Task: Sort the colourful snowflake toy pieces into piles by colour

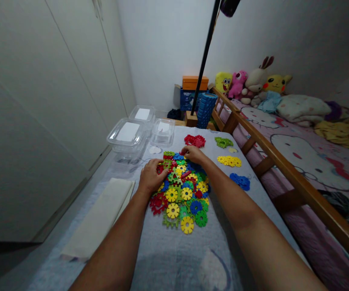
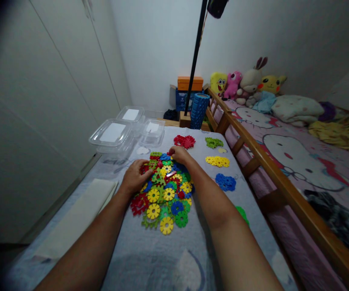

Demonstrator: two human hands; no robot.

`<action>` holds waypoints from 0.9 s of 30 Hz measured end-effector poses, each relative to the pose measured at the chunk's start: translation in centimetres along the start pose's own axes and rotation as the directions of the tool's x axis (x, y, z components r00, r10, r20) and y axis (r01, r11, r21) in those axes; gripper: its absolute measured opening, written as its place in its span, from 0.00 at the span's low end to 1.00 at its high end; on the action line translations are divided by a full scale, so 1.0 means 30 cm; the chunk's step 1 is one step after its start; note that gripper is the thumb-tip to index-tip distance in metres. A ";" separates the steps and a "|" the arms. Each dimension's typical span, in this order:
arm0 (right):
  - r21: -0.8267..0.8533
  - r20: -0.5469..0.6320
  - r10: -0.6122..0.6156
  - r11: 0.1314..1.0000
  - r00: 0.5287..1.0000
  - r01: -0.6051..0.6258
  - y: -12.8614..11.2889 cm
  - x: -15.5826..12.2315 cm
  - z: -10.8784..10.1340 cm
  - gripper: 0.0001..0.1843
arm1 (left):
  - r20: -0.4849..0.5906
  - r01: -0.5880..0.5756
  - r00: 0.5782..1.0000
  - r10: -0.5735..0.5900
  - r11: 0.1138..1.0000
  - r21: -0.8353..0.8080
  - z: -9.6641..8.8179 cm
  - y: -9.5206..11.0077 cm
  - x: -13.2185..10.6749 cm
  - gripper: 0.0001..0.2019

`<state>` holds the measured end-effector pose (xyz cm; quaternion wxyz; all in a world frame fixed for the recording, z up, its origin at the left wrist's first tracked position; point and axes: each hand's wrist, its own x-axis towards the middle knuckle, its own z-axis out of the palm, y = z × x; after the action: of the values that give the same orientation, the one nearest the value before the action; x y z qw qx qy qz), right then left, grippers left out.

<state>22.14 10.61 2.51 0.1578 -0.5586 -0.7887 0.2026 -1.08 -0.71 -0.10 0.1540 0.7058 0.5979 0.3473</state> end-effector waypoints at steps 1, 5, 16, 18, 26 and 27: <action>-0.015 -0.013 0.006 1.000 1.000 -0.006 0.000 -0.001 0.002 0.14 | 0.001 0.000 1.000 0.000 1.000 0.003 0.000 0.001 -0.001 0.18; 0.003 -0.092 0.025 1.000 0.995 -0.025 0.003 -0.005 0.008 0.10 | 0.009 0.001 1.000 -0.001 1.000 0.005 -0.002 0.003 -0.001 0.18; 0.343 -0.552 0.400 0.909 0.732 -0.238 0.177 -0.021 -0.086 0.06 | 0.015 0.000 1.000 -0.001 0.998 0.066 -0.004 0.012 -0.003 0.16; 0.382 -0.553 0.468 0.878 0.689 -0.289 0.207 -0.014 -0.096 0.05 | 0.015 -0.004 1.000 0.003 0.997 0.074 -0.003 0.013 -0.003 0.16; 0.401 -0.538 0.572 0.820 0.619 -0.409 0.243 0.057 -0.123 0.07 | 0.021 -0.008 1.000 0.006 0.997 0.075 -0.007 0.014 -0.004 0.16; 0.399 -0.540 0.572 0.820 0.617 -0.411 0.243 0.065 -0.126 0.08 | 0.024 -0.007 1.000 0.005 0.997 0.073 -0.008 0.013 -0.004 0.16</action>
<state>29.26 15.16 2.22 0.4190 -0.7655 -0.4712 0.1280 -0.95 -0.96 0.28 0.1341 0.7168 0.6061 0.3175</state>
